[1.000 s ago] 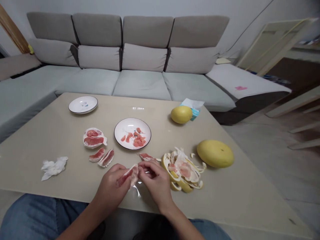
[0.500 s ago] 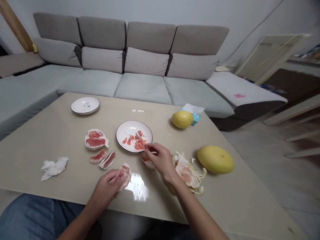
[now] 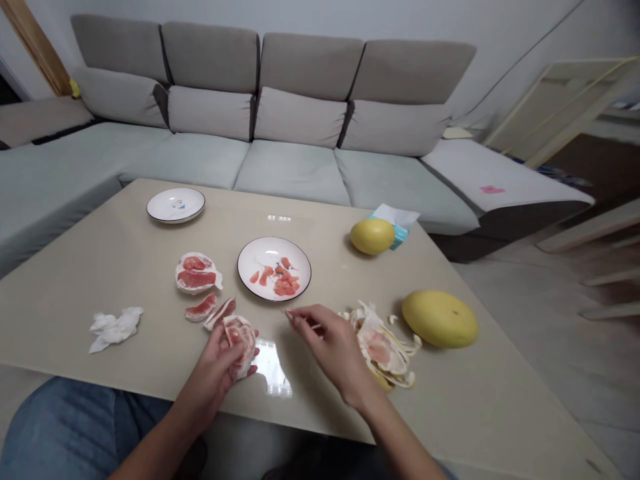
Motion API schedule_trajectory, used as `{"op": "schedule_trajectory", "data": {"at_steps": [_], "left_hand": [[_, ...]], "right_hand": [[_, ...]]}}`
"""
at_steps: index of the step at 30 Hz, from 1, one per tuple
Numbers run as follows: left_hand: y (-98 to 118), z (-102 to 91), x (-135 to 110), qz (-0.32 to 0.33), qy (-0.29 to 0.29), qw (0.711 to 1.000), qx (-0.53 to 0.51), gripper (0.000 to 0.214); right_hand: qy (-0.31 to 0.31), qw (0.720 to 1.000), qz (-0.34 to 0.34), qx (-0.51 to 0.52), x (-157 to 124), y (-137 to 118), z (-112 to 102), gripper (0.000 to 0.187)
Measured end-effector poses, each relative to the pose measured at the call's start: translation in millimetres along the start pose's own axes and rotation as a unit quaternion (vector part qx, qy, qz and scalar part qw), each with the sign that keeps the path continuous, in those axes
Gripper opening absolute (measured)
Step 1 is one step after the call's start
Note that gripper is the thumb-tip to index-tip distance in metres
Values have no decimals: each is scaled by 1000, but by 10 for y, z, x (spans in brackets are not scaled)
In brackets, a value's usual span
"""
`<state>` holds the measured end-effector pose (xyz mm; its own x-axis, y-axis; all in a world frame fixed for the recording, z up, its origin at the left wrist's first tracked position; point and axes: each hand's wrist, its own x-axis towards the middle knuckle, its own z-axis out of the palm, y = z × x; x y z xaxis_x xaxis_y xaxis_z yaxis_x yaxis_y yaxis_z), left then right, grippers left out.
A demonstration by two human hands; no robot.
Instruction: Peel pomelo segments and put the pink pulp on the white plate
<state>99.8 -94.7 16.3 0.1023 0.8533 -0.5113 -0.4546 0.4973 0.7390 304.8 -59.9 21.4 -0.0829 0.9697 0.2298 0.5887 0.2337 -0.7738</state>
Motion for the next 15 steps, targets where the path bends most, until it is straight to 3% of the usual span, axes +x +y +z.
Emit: {"op": "schedule_trajectory", "data": {"at_steps": [6,10,15], "left_hand": [[-88,105,-18,35,-44,997,-43,38],[-150,150,-65,44,-66,997,-20,32],[-101,207,-139,32,-94,995,6,37]], "right_hand": [[-46,991,69,102,-511,-210,213,13],[-37,987,94,123,-516,-239,269,11],[-50,965,161,200,-458,-216,161,21]]}}
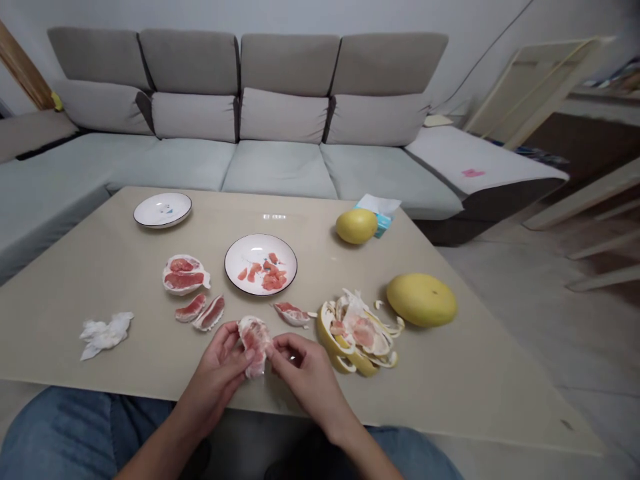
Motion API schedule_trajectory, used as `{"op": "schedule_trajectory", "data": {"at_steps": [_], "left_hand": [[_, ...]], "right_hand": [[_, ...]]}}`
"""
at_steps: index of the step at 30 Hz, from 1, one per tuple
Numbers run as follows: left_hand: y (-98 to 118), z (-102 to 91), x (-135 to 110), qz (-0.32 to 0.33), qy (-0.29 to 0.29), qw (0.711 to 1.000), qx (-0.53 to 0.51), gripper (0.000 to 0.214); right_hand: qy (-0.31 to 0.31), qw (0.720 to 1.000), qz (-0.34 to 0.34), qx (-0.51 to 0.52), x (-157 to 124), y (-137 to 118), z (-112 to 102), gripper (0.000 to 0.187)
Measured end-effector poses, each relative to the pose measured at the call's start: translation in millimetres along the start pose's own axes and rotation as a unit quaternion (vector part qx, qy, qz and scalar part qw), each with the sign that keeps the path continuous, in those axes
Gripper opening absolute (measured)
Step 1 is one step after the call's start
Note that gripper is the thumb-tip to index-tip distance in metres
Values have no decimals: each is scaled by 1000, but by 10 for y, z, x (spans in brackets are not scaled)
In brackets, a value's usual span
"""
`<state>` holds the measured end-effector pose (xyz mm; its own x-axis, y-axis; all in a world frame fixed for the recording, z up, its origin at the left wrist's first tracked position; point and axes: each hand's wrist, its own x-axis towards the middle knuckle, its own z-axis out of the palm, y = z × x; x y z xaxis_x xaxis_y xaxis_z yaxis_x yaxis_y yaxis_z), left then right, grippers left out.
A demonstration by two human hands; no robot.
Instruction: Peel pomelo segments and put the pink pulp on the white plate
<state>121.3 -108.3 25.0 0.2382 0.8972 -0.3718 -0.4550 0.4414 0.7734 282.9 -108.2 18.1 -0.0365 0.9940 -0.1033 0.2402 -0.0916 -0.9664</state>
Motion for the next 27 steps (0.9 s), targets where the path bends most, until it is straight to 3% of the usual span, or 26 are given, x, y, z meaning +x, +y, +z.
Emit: {"op": "schedule_trajectory", "data": {"at_steps": [5,9,11,14,17,23,27], "left_hand": [[111,-31,-12,-53,-66,996,4,49],[142,-97,10,-59,-77,995,22,49],[139,-114,21,-47,-65,996,24,50],[124,-125,37,-29,-47,998,26,49],[92,-134,52,-9,-35,999,40,49],[39,-149,94,27,-33,996,81,50],[32,-141,127,33,-34,994,100,50]], "right_hand": [[-83,976,77,187,30,6,-87,32],[-110,969,88,203,34,1,-77,34],[-61,987,43,143,14,-12,-56,29],[9,994,-106,13,-42,-33,-39,14],[-20,974,-218,-66,-96,-51,-65,16],[-89,946,-267,-161,-112,-126,-183,22],[-102,940,-272,-177,-103,-116,-199,22]]}}
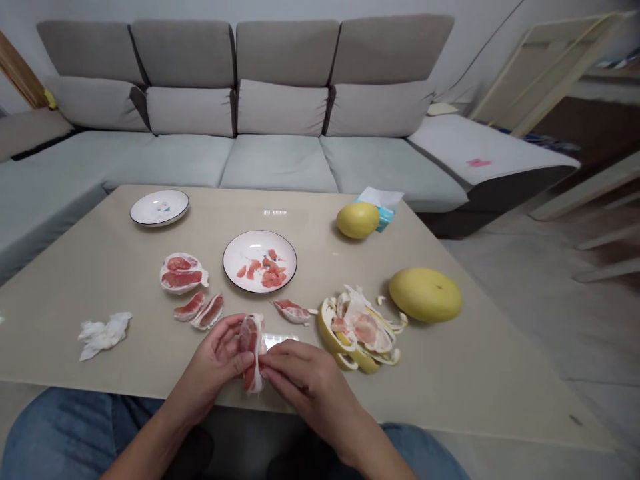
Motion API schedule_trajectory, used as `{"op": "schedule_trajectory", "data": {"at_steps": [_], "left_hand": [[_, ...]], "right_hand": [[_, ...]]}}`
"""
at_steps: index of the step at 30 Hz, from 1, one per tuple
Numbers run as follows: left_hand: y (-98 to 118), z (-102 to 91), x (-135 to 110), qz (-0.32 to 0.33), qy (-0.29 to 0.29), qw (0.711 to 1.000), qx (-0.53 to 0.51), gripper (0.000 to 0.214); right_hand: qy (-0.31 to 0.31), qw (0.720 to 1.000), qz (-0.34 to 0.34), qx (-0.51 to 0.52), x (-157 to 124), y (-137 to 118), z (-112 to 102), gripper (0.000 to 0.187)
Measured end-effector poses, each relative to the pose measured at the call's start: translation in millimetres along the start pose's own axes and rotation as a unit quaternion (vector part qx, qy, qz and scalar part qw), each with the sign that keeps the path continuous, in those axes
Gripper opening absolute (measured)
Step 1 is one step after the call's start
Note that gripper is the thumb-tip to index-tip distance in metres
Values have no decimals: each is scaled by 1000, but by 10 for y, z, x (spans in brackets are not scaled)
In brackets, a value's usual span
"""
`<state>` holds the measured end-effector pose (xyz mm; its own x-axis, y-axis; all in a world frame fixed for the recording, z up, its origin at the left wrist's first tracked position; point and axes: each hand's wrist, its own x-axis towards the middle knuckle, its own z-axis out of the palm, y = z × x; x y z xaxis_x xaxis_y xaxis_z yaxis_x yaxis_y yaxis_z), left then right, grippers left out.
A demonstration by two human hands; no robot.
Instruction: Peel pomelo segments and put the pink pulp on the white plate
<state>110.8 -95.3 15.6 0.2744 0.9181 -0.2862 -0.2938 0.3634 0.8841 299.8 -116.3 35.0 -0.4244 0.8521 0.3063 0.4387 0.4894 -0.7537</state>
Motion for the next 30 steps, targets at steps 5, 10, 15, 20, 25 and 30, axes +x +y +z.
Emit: {"op": "schedule_trajectory", "data": {"at_steps": [5,10,15,20,25,30], "left_hand": [[-23,35,-5,6,10,1000,8,50],[-13,75,-40,-19,-29,999,-7,60],[40,124,-59,-47,-65,997,-13,72],[94,198,-91,-90,-68,993,-44,68],[100,230,-108,-99,-69,992,-34,65],[155,235,-134,-111,-52,992,13,62]], "right_hand": [[42,999,-1,-33,-29,41,105,18],[74,996,36,-21,-14,9,157,17],[73,996,56,17,-7,-11,158,15],[110,988,100,50,-10,19,105,14],[146,982,110,40,20,66,11,15],[99,988,104,52,49,82,-89,15]]}}
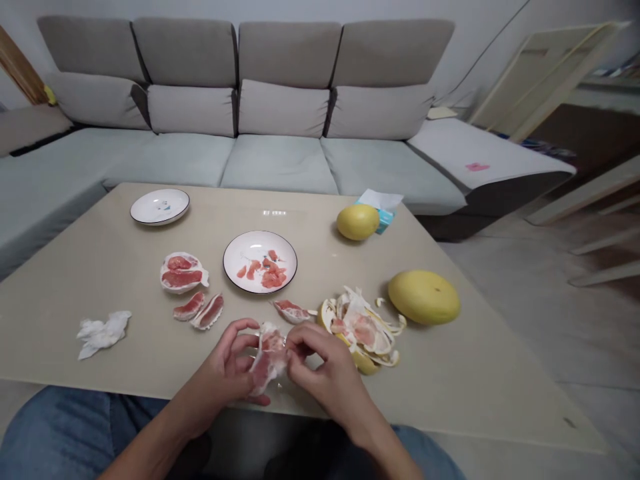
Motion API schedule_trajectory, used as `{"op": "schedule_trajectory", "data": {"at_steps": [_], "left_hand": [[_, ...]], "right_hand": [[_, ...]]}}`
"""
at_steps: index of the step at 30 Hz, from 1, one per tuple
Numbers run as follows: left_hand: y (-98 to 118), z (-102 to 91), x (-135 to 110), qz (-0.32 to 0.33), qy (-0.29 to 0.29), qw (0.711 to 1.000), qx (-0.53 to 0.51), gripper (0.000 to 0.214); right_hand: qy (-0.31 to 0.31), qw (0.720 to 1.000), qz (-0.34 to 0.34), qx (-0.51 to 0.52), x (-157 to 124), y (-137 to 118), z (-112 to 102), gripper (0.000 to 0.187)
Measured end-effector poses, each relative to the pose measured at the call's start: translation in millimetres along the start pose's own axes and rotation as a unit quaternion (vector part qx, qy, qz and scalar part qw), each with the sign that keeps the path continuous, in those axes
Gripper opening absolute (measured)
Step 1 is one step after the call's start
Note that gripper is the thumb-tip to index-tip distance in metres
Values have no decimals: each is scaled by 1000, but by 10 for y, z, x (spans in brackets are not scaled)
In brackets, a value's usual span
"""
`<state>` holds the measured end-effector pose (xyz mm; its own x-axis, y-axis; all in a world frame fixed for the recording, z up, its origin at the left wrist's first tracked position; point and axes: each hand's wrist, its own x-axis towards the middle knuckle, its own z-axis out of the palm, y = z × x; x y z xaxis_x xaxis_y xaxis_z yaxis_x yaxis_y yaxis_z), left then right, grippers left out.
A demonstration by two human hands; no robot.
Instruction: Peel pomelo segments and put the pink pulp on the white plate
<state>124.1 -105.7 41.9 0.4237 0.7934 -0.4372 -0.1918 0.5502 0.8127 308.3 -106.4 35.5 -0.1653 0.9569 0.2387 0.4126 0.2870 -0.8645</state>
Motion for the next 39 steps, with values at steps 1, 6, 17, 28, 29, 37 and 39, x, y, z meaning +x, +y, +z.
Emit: {"op": "schedule_trajectory", "data": {"at_steps": [1,6,17,28,29,37,39], "left_hand": [[8,5,-7,-3,6,1000,0,69],[-3,34,-3,13,8,1000,-9,82],[-172,-108,85,19,-74,995,60,43],[-15,-95,95,19,-70,989,127,36],[-7,-104,90,12,-79,989,127,40],[-71,-98,132,23,-12,985,170,20],[-63,-83,143,42,8,981,189,17]], "right_hand": [[-21,1000,-1,8,-5,-12,-4,15],[-85,995,50,-31,-90,-68,71,20],[-121,955,-158,-219,-157,38,209,16],[16,954,-182,-236,-79,185,179,23],[-7,970,-152,-187,-70,170,159,22],[-140,985,95,-14,-97,-24,94,21],[-137,984,90,-67,-109,-6,131,33]]}}
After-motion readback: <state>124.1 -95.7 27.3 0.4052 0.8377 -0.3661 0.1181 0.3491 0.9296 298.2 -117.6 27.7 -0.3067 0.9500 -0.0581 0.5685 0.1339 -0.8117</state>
